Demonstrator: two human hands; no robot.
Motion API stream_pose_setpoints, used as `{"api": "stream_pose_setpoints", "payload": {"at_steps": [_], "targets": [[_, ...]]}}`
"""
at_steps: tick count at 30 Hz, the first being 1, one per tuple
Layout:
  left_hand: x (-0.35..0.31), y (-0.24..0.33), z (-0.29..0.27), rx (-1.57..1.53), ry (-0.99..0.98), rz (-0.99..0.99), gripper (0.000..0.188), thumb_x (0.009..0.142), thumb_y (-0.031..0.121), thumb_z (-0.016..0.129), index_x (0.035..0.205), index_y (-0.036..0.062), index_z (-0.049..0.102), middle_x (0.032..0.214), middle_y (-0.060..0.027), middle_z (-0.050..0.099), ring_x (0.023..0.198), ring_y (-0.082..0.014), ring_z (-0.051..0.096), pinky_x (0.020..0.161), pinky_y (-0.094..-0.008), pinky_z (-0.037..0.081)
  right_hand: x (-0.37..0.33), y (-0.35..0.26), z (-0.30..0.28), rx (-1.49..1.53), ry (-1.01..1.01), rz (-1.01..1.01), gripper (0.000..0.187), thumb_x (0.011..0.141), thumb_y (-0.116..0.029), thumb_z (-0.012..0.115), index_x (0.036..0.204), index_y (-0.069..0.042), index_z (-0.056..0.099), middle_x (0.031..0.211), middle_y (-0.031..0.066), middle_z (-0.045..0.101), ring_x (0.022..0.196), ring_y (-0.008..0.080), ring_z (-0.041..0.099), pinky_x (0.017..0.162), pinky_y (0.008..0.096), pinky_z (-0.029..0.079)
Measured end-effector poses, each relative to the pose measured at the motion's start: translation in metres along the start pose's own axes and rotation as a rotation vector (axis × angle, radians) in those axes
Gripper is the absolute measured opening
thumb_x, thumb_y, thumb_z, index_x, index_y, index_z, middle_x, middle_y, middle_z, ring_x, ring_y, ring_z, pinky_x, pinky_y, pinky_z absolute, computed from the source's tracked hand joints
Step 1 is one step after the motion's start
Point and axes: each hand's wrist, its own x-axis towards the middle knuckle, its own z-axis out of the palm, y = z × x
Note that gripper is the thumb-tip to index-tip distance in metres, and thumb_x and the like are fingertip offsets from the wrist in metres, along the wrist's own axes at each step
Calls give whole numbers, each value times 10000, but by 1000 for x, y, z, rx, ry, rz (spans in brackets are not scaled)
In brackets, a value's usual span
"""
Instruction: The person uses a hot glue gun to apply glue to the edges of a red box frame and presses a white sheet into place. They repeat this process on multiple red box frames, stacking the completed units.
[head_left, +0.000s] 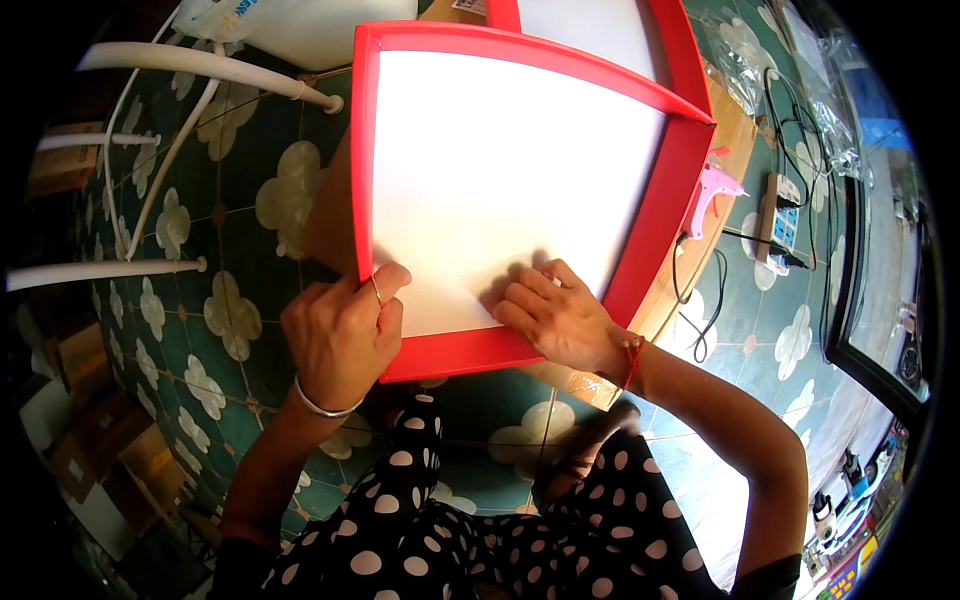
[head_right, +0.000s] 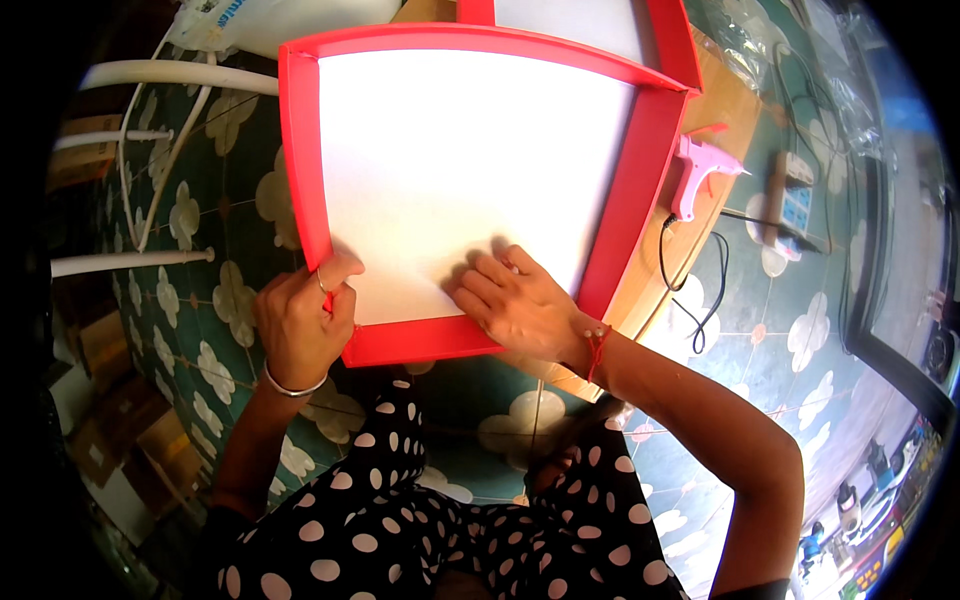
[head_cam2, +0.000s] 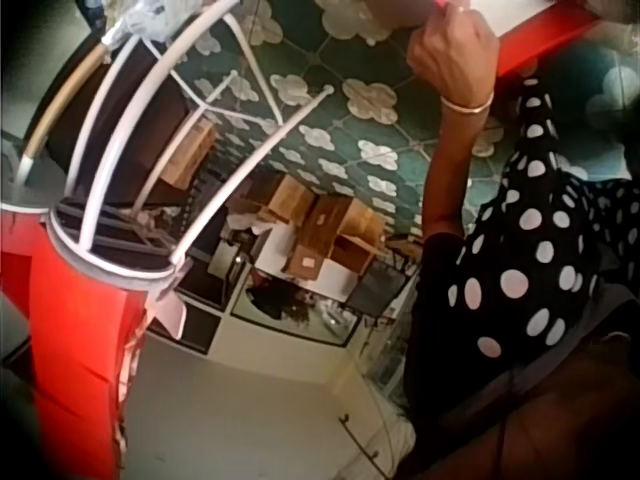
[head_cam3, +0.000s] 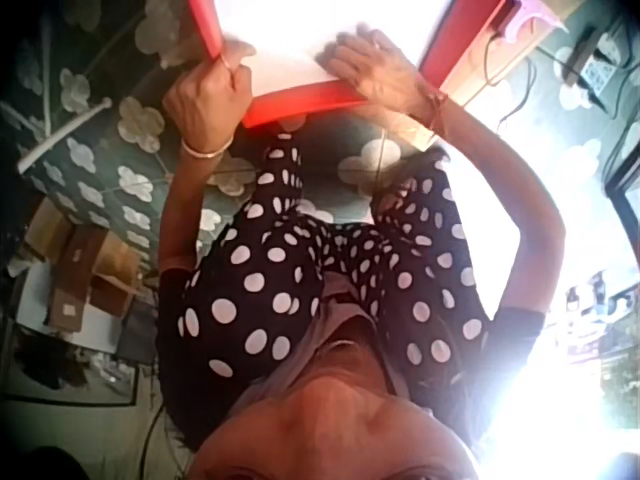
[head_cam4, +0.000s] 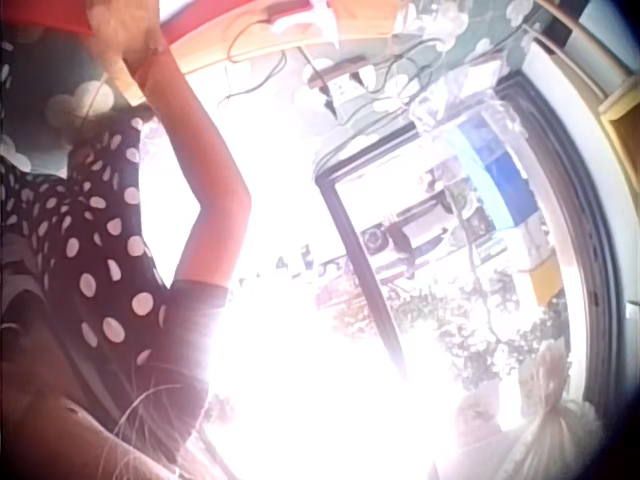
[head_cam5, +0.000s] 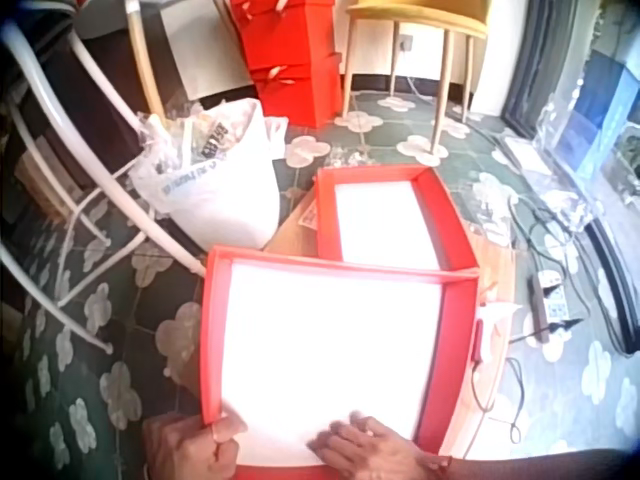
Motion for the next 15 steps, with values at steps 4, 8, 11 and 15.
{"api": "stream_pose_setpoints", "payload": {"at_steps": [4,8,11,15], "targets": [[1,-2,-1,5,4,1,224,666,31,624,859,136,668,668,-75,615,499,-283,558,480,-352,451,-8,-4,-16,206,-90,139,253,778,-109,574,1020,-37,583,945,39,556,936,187,533,781,310,380],[3,1,-1,10,-2,0,226,663,31,622,854,144,664,656,-70,607,487,-283,546,474,-358,445,4,3,-21,205,128,214,230,792,-142,619,1010,-76,593,889,19,521,850,177,508,737,315,367],[3,4,-4,8,16,11,221,660,32,621,845,148,657,647,-71,600,480,-285,538,473,-362,442,22,12,-16,89,204,159,237,761,-155,637,996,-140,613,913,-11,519,855,150,491,730,300,362],[2,5,-4,0,7,-9,214,661,34,617,838,150,651,641,-76,597,485,-289,541,475,-362,443,29,11,-3,-11,258,34,248,697,-146,686,944,-168,674,869,-26,512,868,138,502,771,311,361]]}}
